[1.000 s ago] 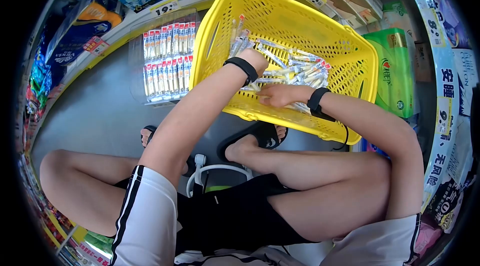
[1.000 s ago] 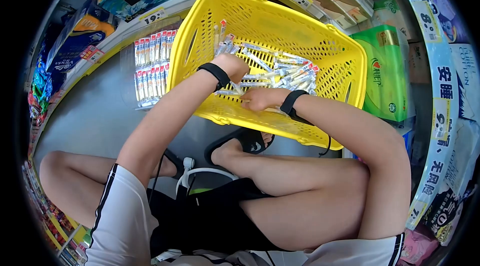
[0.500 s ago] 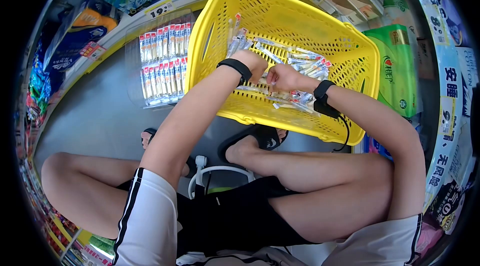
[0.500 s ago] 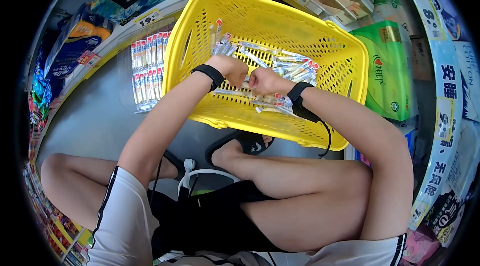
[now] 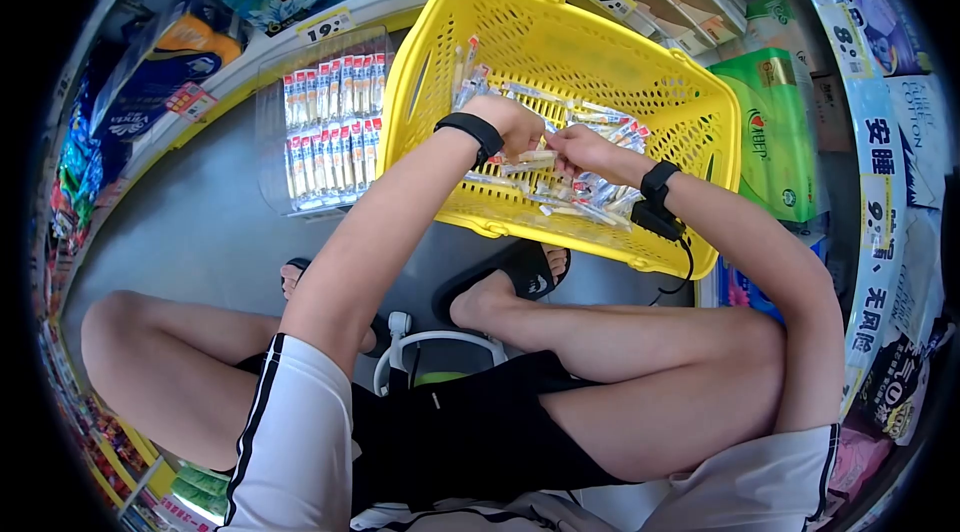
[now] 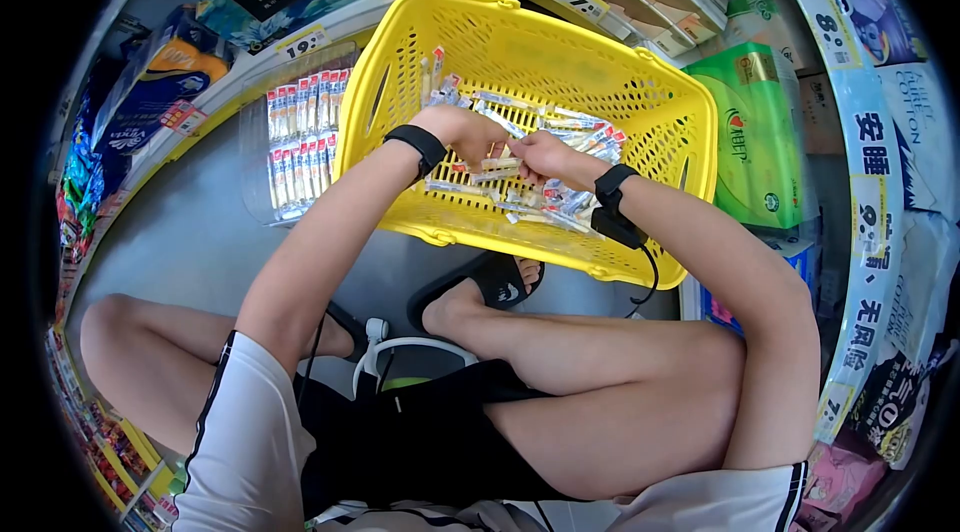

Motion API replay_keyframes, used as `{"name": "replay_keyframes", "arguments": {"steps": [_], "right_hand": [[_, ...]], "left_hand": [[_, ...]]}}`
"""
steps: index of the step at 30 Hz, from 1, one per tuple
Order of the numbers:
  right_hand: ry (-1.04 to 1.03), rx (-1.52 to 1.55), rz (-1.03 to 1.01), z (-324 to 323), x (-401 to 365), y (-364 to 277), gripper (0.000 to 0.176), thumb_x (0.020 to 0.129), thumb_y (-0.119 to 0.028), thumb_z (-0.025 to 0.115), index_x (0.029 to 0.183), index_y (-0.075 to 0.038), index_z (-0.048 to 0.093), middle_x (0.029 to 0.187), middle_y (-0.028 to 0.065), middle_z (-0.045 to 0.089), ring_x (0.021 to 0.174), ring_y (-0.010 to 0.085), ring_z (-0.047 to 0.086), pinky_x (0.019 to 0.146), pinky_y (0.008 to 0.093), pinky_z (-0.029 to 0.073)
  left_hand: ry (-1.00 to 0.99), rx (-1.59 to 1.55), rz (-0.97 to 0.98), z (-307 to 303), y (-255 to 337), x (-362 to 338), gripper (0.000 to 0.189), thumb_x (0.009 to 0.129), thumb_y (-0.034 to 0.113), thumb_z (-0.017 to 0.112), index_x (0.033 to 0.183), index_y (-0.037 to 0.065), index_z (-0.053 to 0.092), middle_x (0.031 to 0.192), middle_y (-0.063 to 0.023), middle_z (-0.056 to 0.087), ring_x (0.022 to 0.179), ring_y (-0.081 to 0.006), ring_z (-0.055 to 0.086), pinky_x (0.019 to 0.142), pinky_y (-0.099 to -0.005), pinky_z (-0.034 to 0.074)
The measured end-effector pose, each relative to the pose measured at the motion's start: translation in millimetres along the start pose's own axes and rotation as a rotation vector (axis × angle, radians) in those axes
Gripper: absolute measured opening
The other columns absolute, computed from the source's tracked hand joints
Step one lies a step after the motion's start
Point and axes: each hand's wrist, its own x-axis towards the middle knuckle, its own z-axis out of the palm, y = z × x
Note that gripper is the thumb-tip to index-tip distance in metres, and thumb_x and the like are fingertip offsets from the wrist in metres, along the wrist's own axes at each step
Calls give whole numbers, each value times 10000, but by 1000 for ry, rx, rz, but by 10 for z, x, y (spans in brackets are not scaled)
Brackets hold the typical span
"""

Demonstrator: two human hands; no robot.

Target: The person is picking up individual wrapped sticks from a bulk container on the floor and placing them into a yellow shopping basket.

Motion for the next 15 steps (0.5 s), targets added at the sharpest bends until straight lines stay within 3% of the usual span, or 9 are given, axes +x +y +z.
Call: {"name": "replay_keyframes", "arguments": {"steps": [5,6,8,11,15], "right_hand": [[6,-168,-115,19,-189,-96,378,1030,-403,601,838,-77,617,790,30,656,681,99,592,614,280,454],[4,-189,-169,6,-186,-73,395,1027,-410,603,808,-82,610,801,28,660,695,93,596,621,279,450],[33,-222,-181,-27,-177,-39,385,1031,-395,600,829,-71,653,825,25,670,715,90,605,621,278,453],[96,-232,-155,-47,-296,-112,343,1035,-360,600,1001,-43,727,882,31,696,766,102,604,654,295,468],[82,-222,-214,-46,-380,-136,322,1029,-339,619,1000,-32,712,895,34,700,783,107,600,730,300,494]], "left_hand": [[117,60,-12,-34,26,-182,454,809,247,802,1226,117,677,1163,-116,703,1079,-293,663,883,-427,515],[127,64,-1,-42,29,-205,370,825,233,788,1158,97,703,1090,-108,726,1026,-272,686,847,-413,530],[145,66,8,-54,22,-268,292,840,219,774,1091,77,729,1017,-100,748,974,-251,709,811,-399,545],[79,-141,-23,-26,-56,-307,135,876,135,725,923,10,738,823,-71,764,742,-161,733,674,-330,552],[195,-114,-9,-117,42,-590,177,836,112,770,937,-16,702,804,-98,758,721,-164,734,648,-326,558]]}}
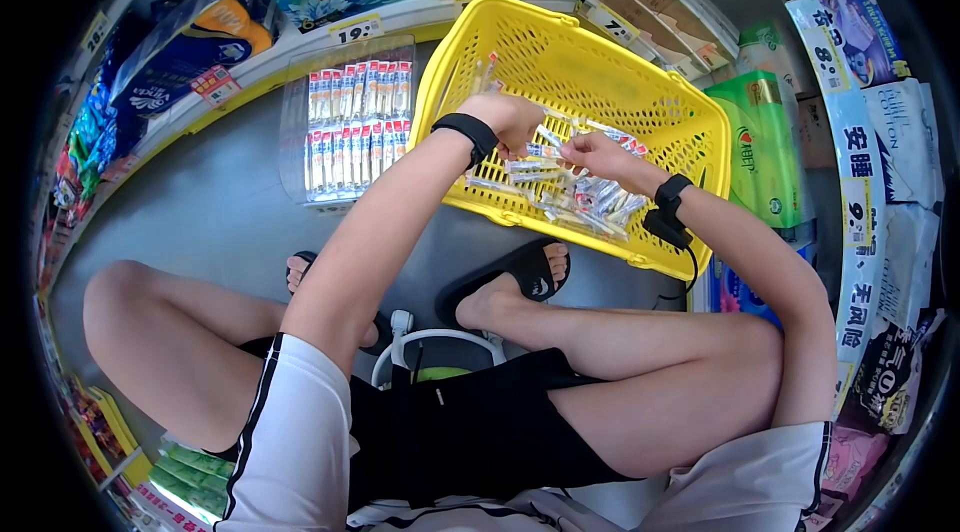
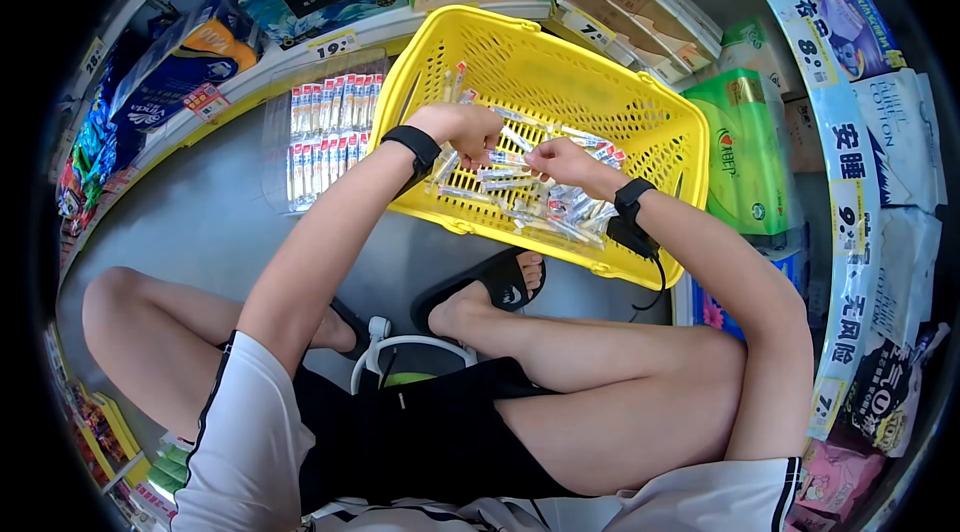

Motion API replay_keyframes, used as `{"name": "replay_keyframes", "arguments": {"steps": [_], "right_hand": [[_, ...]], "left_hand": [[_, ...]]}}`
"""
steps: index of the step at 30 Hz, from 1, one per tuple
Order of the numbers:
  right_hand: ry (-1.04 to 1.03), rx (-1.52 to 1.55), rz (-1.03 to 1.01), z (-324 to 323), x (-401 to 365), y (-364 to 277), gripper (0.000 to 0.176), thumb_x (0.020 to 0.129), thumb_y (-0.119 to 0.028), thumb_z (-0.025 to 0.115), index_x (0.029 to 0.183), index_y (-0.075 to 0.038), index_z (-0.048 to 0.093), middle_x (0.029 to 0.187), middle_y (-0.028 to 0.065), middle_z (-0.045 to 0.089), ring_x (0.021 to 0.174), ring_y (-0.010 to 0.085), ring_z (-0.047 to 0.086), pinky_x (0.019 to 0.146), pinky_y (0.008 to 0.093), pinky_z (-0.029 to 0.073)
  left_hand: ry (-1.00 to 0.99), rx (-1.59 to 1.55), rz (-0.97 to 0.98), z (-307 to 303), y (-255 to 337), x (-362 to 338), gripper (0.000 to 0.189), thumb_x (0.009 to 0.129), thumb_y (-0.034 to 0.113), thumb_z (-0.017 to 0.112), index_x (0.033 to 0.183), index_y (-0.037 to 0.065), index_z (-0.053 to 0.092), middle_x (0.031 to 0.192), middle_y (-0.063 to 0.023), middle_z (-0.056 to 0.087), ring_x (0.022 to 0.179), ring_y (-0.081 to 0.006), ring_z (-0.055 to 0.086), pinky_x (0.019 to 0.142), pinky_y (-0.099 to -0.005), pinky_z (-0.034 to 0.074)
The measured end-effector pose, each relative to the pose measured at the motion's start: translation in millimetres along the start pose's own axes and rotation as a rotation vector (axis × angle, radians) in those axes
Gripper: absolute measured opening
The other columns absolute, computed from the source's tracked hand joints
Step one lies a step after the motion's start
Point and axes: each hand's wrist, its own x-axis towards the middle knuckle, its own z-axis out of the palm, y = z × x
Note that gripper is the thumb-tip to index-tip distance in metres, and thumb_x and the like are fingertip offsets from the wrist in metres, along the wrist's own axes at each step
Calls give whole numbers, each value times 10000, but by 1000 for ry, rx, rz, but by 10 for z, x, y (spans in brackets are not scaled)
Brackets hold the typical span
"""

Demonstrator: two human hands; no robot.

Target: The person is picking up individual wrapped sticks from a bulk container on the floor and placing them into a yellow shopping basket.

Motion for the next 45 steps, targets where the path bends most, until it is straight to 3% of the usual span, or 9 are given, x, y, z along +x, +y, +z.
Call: {"name": "replay_keyframes", "arguments": {"steps": [6,15,20,21,22,29,31,36,45], "right_hand": [[-125,15,-180,69,-69,-145,313,1027,-332,627,1086,-35,702,871,18,693,777,83,594,726,257,481],[-117,-21,-286,-38,-26,-138,270,988,-290,696,1019,-25,736,833,21,705,746,76,603,705,259,490],[-55,-167,-428,-61,-13,-175,275,966,-277,723,1077,-26,730,854,31,713,782,109,615,752,307,512],[-40,-180,-456,-62,3,-155,271,965,-269,722,1088,-27,723,850,35,713,778,111,616,750,312,513],[-41,-180,-455,-65,27,-144,271,965,-269,722,1088,-27,723,850,35,713,778,111,616,750,312,513],[-1,-174,-320,-78,151,-284,248,1006,-197,644,1135,15,630,862,55,735,729,91,612,657,283,481],[56,-51,-204,-65,84,-443,259,1013,-212,631,1145,10,609,941,77,758,747,90,619,661,279,486],[3,173,-226,-68,102,-762,219,1019,-217,625,1143,-37,608,1016,84,736,845,128,684,740,267,530],[-64,393,-256,182,-70,-1283,286,1029,-179,603,1222,19,530,1038,131,660,906,226,736,846,319,627]], "left_hand": [[17,-53,-56,-10,67,-257,196,914,158,742,902,-38,736,815,-96,766,699,-154,743,663,-299,586],[114,-69,10,19,76,-364,241,928,168,727,801,-23,653,758,-94,745,689,-160,741,620,-324,548],[144,1,92,71,-24,-247,198,891,201,748,884,15,683,798,-117,740,788,-230,738,707,-358,552],[191,38,89,86,-28,-238,218,872,203,757,984,33,681,894,-140,743,849,-261,734,732,-374,554],[239,74,87,98,-31,-230,292,853,205,766,1085,52,679,990,-162,746,910,-293,731,756,-389,556],[465,30,-18,52,54,-513,356,811,158,761,1129,26,668,1103,-212,708,1028,-373,699,864,-456,563],[534,51,11,74,-2,-523,570,828,244,796,1230,-48,518,1064,-280,692,1014,-429,685,860,-476,552],[654,-68,67,140,85,-840,430,855,317,771,992,-74,652,991,-286,696,958,-430,688,849,-470,546],[951,-357,96,383,-8,-1014,439,800,185,814,1111,-71,638,948,-256,702,943,-409,692,800,-468,543]]}}
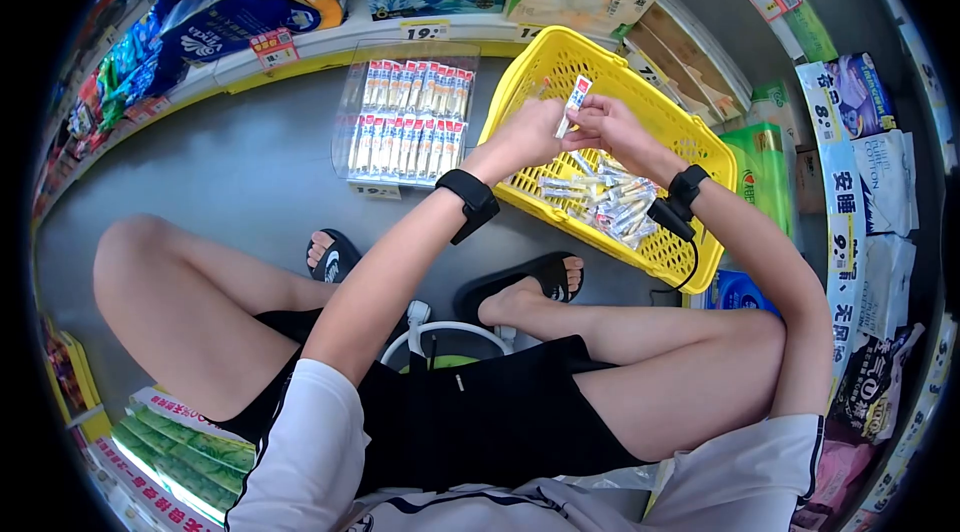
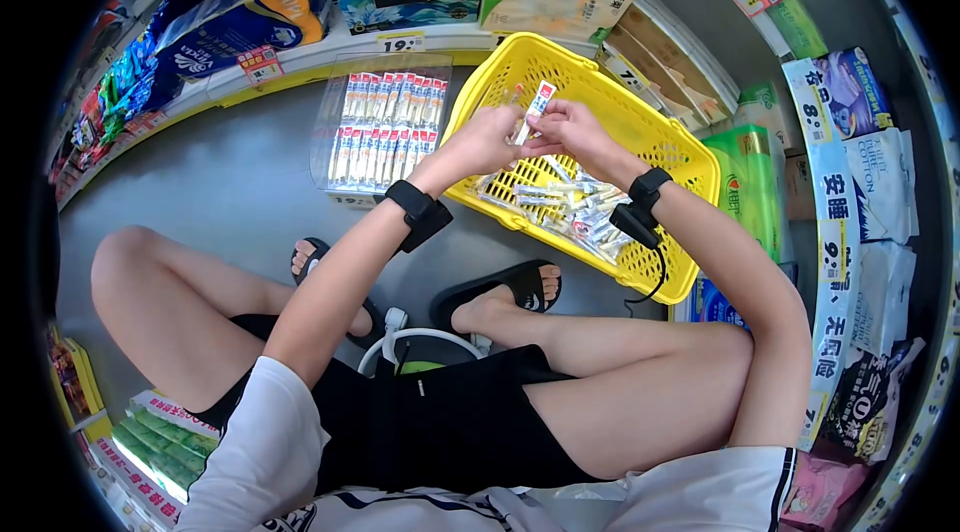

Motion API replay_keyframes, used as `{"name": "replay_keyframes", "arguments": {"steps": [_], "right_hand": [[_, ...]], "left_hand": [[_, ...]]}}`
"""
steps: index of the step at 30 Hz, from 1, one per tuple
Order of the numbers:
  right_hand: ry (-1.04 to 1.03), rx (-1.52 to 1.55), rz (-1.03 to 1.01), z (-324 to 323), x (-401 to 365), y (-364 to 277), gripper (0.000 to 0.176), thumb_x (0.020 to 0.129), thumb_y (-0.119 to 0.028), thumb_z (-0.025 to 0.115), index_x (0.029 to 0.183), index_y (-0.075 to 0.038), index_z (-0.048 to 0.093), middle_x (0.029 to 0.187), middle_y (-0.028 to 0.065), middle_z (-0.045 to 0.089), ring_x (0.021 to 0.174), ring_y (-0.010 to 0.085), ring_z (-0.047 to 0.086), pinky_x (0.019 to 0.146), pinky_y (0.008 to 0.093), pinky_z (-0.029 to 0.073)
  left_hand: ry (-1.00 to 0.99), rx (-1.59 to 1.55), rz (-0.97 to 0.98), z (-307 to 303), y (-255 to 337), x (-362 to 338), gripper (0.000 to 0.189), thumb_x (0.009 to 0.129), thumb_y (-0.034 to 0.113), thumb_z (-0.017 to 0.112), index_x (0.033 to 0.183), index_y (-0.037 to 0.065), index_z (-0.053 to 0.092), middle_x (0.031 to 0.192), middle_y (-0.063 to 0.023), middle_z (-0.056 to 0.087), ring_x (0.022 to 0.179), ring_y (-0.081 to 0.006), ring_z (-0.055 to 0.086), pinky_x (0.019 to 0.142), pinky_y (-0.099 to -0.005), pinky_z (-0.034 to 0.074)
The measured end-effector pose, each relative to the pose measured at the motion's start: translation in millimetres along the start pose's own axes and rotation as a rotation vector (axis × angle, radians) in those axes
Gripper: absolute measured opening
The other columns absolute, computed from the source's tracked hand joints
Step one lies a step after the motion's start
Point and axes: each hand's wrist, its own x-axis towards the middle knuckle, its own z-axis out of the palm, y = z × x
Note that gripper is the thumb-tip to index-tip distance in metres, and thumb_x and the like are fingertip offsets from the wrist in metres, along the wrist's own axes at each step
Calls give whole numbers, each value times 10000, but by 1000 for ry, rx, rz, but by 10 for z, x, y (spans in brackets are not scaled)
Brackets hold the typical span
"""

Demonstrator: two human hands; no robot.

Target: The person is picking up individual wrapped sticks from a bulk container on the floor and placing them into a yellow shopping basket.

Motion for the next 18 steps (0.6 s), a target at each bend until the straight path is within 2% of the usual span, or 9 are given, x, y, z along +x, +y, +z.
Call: {"name": "replay_keyframes", "arguments": {"steps": [2,3,4,6,7,12,14,18], "right_hand": [[84,50,-35,103,-19,-80,348,1025,-181,614,1271,21,472,1016,137,658,902,225,736,810,321,627],[93,1,-64,92,37,-87,413,1020,-198,628,1305,23,426,1002,135,658,861,215,731,747,313,621],[86,-5,-63,87,109,-97,413,1020,-198,628,1305,23,426,1002,135,658,861,215,731,747,313,621],[225,-52,-182,136,220,-163,425,1009,-219,651,1287,28,446,989,125,660,810,192,716,698,304,607],[236,-54,-206,174,244,-222,388,1003,-219,661,1247,31,492,955,110,670,767,171,699,679,299,599],[193,-271,-313,373,575,-567,299,989,-190,673,1166,27,572,876,86,692,743,146,693,659,281,575],[201,-396,-328,472,730,-723,308,982,-195,681,1161,33,576,876,88,695,743,147,700,662,276,571],[159,-426,-300,743,1109,-921,263,959,-127,699,1114,56,589,881,98,696,732,143,709,623,275,587]], "left_hand": [[-12,-53,-29,-64,-15,-50,447,796,154,817,1135,-71,634,936,-249,701,938,-398,697,785,-460,548],[-12,-32,-20,-95,-29,-77,450,801,146,813,1149,-74,630,918,-240,698,929,-390,698,779,-453,549],[-5,-34,-25,-119,-42,-115,450,801,146,813,1149,-74,630,918,-240,698,929,-390,698,779,-453,549],[130,-71,41,-162,-56,-206,447,803,138,811,1152,-75,629,898,-233,695,913,-388,694,778,-449,546],[152,-121,23,-187,-58,-244,450,801,136,812,1154,-74,627,876,-227,690,900,-389,687,782,-449,539],[253,12,-35,-384,-163,-319,434,805,143,814,1131,-58,610,828,-200,682,840,-361,693,711,-443,534],[397,-109,-101,-498,-202,-382,433,810,130,812,1143,-38,593,800,-185,676,772,-346,688,681,-438,527],[560,-43,-75,-656,-486,-445,408,817,87,797,1162,-3,599,751,-153,663,700,-327,666,675,-430,524]]}}
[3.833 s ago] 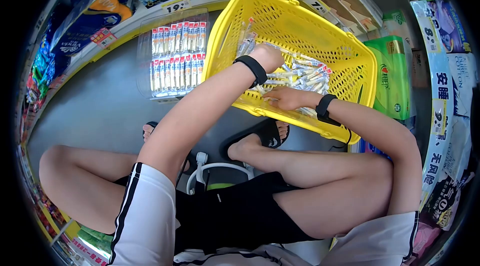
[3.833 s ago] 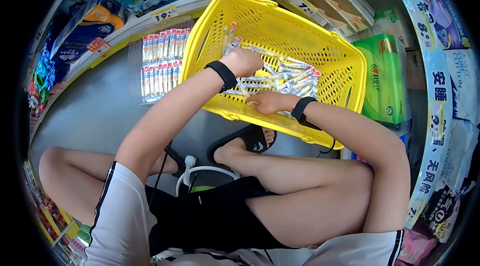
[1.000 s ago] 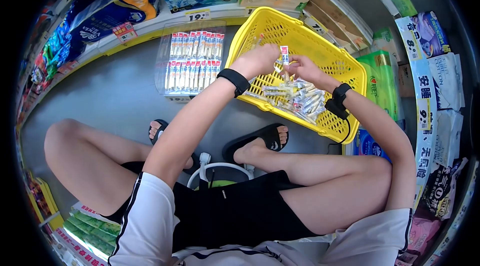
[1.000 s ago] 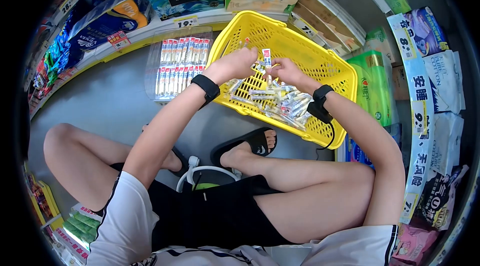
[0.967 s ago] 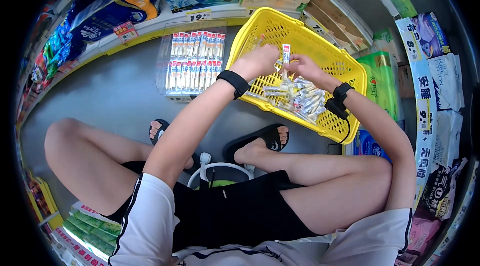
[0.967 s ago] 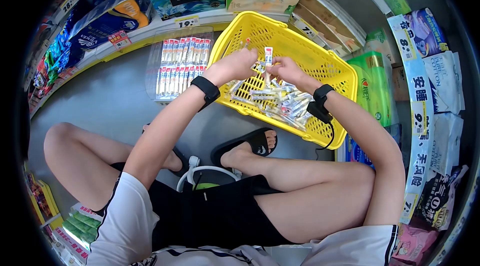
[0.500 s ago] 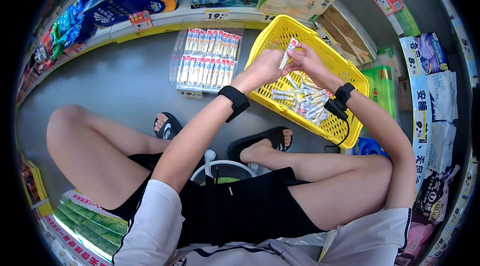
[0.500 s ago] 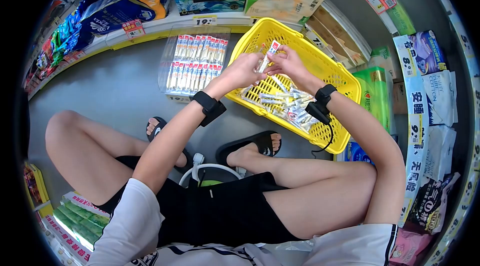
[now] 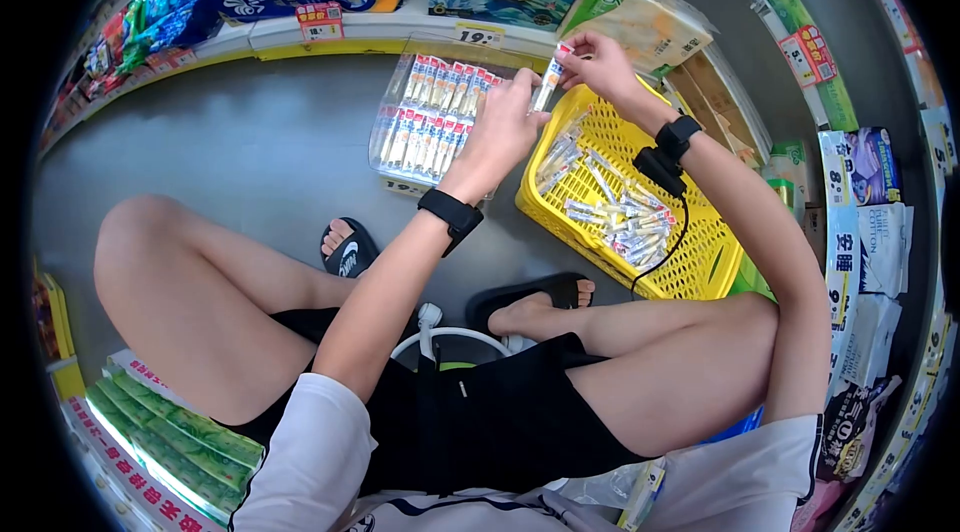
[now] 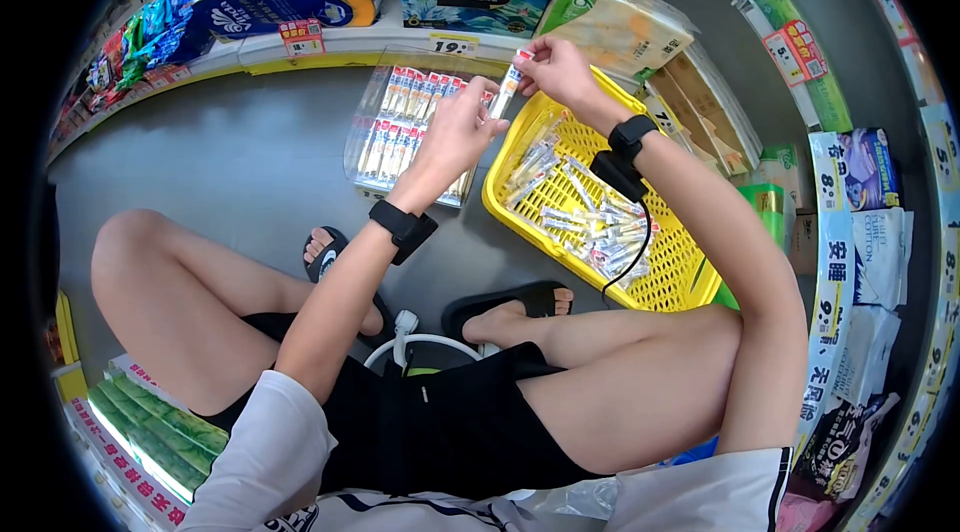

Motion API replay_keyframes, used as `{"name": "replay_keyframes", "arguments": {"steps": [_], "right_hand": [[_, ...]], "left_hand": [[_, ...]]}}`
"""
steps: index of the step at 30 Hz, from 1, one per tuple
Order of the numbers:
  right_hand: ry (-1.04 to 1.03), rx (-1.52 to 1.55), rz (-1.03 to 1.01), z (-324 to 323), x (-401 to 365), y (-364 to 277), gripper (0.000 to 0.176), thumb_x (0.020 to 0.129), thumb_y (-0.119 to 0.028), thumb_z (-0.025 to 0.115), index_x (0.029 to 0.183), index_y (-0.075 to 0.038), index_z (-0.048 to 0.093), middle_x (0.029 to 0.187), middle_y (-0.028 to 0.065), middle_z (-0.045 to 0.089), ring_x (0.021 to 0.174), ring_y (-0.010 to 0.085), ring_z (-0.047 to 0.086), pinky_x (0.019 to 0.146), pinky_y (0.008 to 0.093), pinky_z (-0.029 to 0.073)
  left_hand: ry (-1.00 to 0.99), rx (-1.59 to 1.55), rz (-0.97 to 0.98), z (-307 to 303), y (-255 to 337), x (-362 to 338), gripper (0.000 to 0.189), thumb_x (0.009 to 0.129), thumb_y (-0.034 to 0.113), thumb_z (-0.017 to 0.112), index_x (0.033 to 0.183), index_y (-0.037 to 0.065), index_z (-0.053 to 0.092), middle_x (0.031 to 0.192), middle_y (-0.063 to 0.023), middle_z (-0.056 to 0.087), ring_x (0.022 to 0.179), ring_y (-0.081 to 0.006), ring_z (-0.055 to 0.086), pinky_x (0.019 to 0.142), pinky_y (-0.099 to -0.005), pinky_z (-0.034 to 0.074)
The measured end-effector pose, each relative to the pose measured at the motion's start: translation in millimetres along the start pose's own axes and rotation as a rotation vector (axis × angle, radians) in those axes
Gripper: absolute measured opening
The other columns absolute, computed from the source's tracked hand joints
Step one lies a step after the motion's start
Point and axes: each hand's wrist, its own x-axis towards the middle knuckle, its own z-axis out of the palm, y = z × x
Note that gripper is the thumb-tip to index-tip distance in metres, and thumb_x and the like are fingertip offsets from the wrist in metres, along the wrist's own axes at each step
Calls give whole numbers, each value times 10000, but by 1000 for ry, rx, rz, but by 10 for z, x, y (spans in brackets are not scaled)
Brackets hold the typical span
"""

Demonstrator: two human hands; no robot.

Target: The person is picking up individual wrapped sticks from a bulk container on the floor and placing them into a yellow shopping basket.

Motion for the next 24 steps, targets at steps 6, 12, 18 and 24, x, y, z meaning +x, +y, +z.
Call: {"name": "replay_keyframes", "arguments": {"steps": [6,12,18,24], "right_hand": [[-29,-180,-23,365,530,-62,237,924,-77,718,1106,47,631,867,93,706,695,154,737,611,272,593],[-132,-595,-62,592,855,121,248,829,-139,767,1034,-13,709,919,167,750,806,283,747,754,381,582],[-281,-872,-100,754,1134,281,275,760,-107,674,1014,-20,732,1036,246,724,991,388,700,857,429,556],[-438,-1021,-132,925,1462,473,286,749,-198,727,940,14,750,900,207,740,876,346,715,763,418,560]], "left_hand": [[-8,5,-111,-103,-439,22,473,838,21,749,1286,9,599,1047,-173,647,928,-331,651,798,-420,523],[-47,50,-136,-66,-875,-36,518,815,-62,711,1316,21,607,1146,-193,616,1007,-354,634,842,-425,538],[-15,116,-154,136,-1286,-137,496,791,-83,706,1271,15,624,1076,-208,639,951,-364,655,824,-424,550],[-53,54,-234,279,-1496,-128,486,798,-96,678,1266,20,618,1054,-215,637,952,-386,646,837,-448,543]]}}
